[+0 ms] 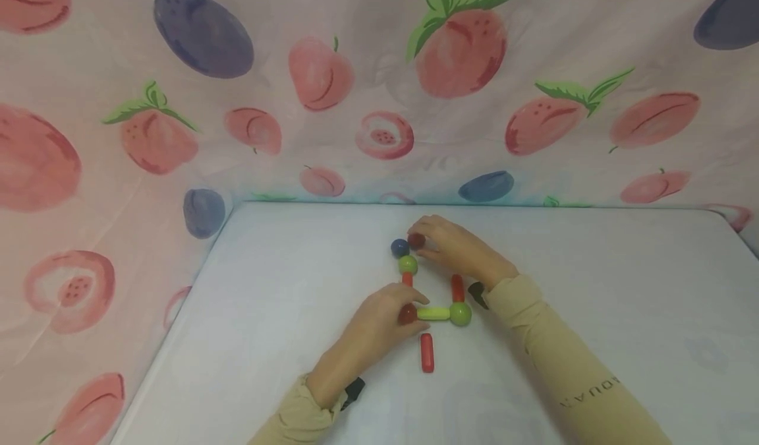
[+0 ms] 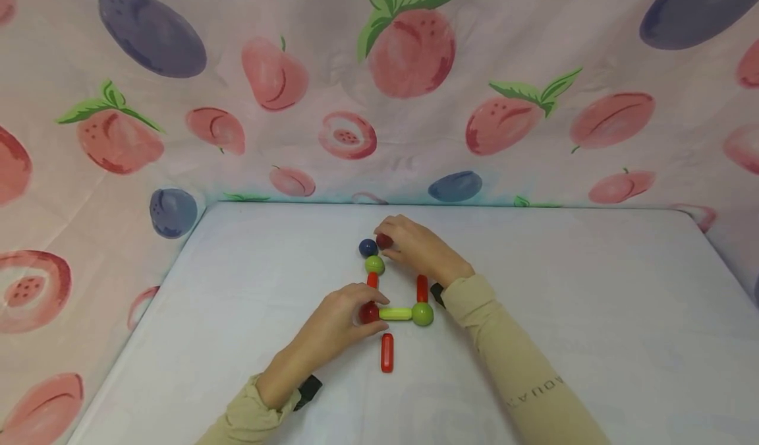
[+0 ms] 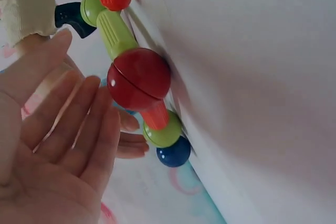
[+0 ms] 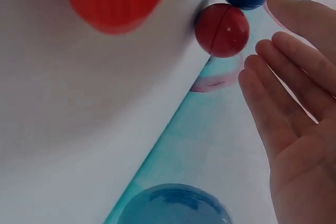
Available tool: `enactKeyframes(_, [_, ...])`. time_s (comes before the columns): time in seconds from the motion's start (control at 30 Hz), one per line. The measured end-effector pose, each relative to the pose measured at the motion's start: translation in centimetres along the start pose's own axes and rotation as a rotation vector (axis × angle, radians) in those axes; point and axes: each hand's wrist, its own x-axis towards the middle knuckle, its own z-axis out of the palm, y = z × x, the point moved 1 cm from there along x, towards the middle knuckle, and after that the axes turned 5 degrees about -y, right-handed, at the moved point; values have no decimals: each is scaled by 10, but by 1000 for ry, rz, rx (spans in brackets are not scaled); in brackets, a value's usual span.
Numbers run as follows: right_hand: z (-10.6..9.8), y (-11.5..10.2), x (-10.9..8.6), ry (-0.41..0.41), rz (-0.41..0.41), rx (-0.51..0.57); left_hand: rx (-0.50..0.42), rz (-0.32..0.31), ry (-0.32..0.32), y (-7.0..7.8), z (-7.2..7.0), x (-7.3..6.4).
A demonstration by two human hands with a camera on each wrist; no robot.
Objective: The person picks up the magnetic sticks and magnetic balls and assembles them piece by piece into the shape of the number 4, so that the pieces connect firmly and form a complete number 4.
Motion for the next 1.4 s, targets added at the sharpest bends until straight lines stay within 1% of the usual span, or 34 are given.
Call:
enactKeyframes(0.1, [3,2,1,0,13,6,-15,30,-33,3,2,3])
enactKeyframes(0.23, [5,5,4,-2,12,9,1,78,-64,5,6,8])
enactKeyframes(0.4, [7,9,5,14,-14,-8,29,114,-75,6,11,13])
enactKeyframes(0.57, [8,11,5,26,-20,-12,56,137,-69,7,12,16])
enactKeyframes(0.87, [8,12,8,25,-34,-25,96,131,-86,8,16,22])
enactKeyframes(1.03, [10,16,6,26,-36,-7,88,135,-86,8,17,23])
enactKeyframes(1.13, [10,18,4,24,-22,17,79,133,-85,8,17,25])
enactKeyframes(1.27, [10,20,2,12,20,44,60,126,-87,7,18,28])
enactKeyframes(1.4, [8,22,0,2,62,69,49,118,-106,6,19,31])
